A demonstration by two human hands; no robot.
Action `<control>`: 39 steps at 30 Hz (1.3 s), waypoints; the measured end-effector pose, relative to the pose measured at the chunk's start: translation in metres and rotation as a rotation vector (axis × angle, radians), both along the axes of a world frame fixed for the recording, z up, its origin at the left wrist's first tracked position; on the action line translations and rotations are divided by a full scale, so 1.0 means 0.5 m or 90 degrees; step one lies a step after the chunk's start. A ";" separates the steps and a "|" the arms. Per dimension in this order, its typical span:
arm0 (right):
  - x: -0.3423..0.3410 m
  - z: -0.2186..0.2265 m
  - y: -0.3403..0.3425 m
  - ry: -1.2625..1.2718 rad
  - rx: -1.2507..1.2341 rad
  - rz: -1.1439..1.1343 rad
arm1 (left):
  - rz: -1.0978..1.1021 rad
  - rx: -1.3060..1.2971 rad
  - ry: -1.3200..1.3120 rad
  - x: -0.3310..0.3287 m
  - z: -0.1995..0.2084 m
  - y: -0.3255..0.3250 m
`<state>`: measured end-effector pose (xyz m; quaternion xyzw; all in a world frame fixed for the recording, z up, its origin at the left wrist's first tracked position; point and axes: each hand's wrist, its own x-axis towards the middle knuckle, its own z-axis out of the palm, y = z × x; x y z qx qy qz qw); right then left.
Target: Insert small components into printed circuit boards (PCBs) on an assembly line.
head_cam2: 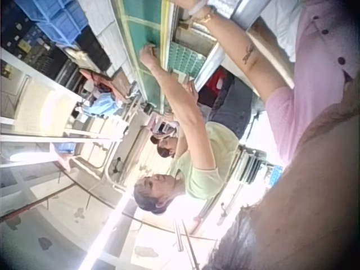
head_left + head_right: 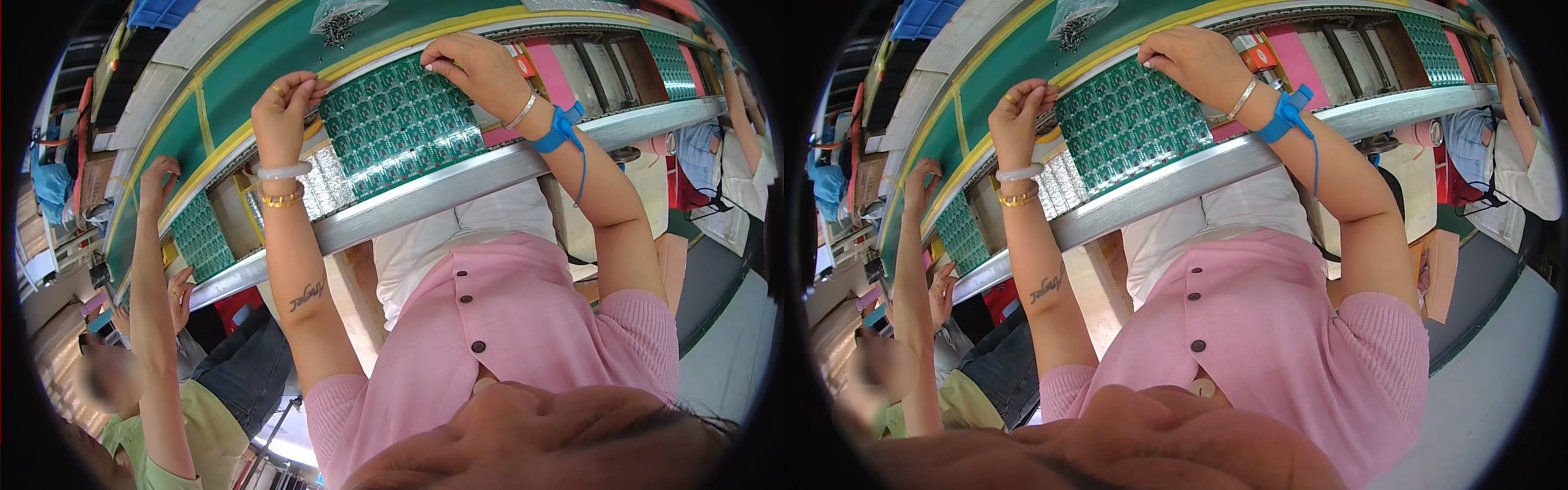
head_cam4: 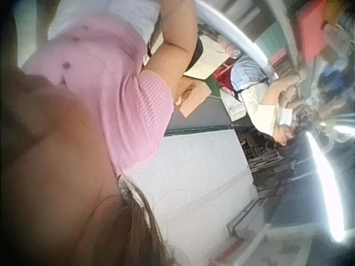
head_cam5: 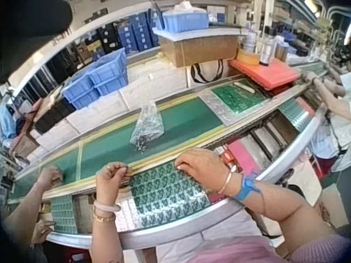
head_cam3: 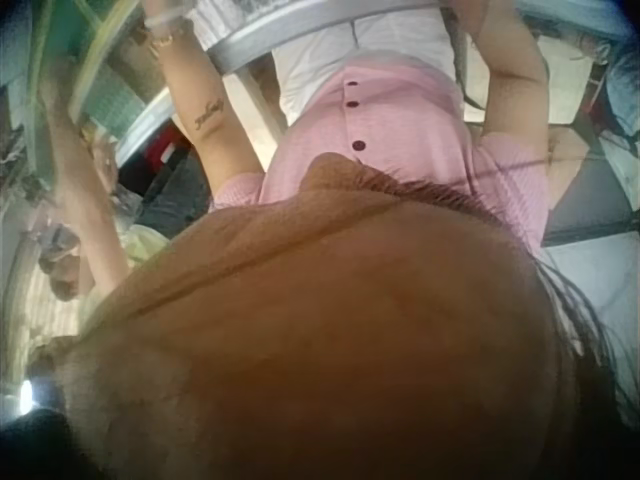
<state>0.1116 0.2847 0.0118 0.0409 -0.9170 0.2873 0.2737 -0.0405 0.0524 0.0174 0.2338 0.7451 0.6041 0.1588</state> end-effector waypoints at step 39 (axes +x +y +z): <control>-0.085 0.018 -0.043 -0.028 0.047 0.115 | -0.069 -0.329 0.525 0.121 0.010 -0.016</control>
